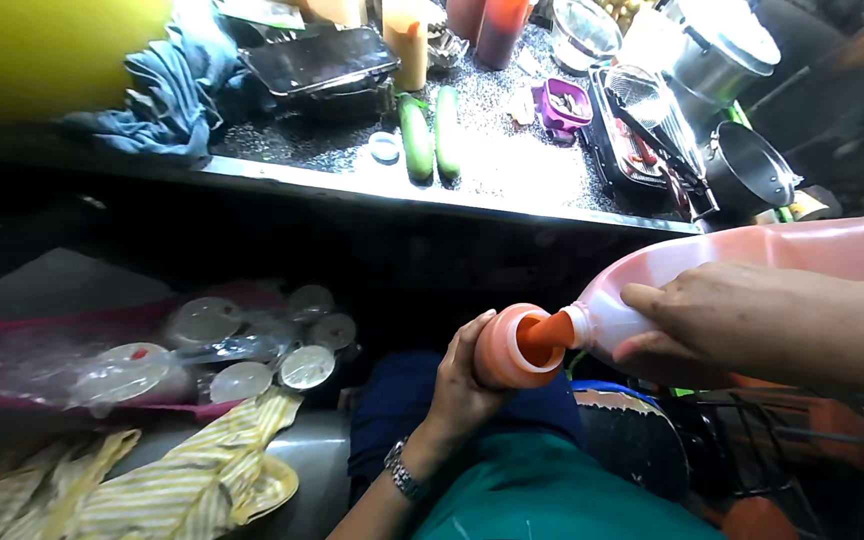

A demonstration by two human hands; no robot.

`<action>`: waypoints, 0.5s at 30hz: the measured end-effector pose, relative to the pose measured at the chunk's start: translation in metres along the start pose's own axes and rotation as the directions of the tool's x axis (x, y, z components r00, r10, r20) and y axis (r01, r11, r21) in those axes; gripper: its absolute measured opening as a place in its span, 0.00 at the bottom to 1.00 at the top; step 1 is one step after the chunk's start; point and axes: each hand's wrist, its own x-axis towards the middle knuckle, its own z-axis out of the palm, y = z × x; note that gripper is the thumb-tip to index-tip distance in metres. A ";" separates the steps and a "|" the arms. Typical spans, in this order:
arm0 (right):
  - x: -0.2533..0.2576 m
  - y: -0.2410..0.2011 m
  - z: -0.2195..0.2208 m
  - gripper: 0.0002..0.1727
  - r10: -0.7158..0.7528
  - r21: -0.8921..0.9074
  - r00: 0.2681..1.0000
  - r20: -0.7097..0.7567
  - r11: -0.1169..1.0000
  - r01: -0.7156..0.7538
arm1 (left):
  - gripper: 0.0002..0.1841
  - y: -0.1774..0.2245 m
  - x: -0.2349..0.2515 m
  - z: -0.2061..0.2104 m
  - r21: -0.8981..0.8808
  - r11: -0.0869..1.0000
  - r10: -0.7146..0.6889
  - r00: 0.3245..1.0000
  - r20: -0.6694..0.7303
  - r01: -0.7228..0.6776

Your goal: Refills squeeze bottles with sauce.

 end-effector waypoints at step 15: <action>0.000 0.001 -0.001 0.29 -0.013 0.046 1.000 -0.019 0.999 0.014 | 0.49 0.003 0.005 -0.003 -0.005 1.000 -0.013 1.000 0.002 0.013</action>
